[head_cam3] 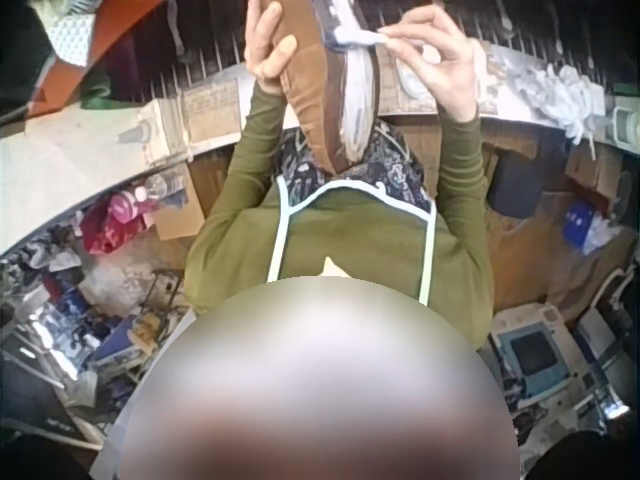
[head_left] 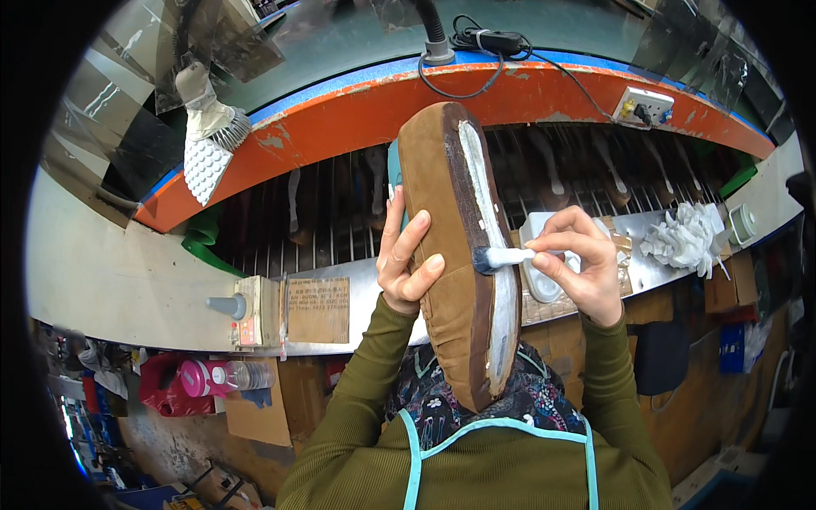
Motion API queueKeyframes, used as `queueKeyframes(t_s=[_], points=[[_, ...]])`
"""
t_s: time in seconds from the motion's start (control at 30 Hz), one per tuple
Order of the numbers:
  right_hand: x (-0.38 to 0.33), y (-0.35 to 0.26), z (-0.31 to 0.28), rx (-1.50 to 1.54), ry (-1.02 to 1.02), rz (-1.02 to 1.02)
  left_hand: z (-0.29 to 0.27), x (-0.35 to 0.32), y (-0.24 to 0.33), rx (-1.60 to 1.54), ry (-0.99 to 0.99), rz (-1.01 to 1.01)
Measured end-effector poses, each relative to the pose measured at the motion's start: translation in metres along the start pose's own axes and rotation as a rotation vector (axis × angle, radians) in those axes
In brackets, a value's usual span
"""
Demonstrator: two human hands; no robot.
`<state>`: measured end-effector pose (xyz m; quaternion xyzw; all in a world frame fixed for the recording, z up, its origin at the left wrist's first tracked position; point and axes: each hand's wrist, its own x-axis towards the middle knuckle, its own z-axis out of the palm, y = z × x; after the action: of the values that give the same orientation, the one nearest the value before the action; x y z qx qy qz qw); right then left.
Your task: The person holds a brown shoe and uses a small brush to apply white glue to the sole. They repeatedly dip the brush into a container and spread the glue across the sole surface, turning the shoe to reach different areas.
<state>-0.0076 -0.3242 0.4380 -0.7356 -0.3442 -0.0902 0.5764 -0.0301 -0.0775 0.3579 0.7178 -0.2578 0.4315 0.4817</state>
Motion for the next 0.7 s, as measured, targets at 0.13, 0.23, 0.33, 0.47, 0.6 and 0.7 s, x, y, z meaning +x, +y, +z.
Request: queueKeyframes(t_s=[0.13, 0.23, 0.33, 0.47, 0.6, 0.7], points=[[-0.011, 0.000, 0.002, -0.017, 0.027, 0.008, 0.001, -0.002, 0.002, 0.052, -0.008, 0.013], [-0.020, -0.002, 0.003, -0.005, 0.029, 0.028, 0.001, -0.003, 0.001, 0.058, -0.006, 0.013], [-0.029, -0.004, 0.006, -0.010, 0.049, 0.032, 0.003, -0.005, -0.001, 0.049, -0.001, 0.030], [-0.039, -0.009, 0.009, -0.025, 0.084, 0.032, 0.009, -0.006, -0.006, 0.064, 0.046, 0.103], [-0.048, -0.013, 0.012, -0.060, 0.127, 0.014, 0.014, -0.001, -0.018, 0.130, 0.102, 0.281], [-0.055, -0.018, 0.015, -0.113, 0.144, 0.022, 0.014, 0.002, -0.024, 0.207, 0.072, 0.383]])
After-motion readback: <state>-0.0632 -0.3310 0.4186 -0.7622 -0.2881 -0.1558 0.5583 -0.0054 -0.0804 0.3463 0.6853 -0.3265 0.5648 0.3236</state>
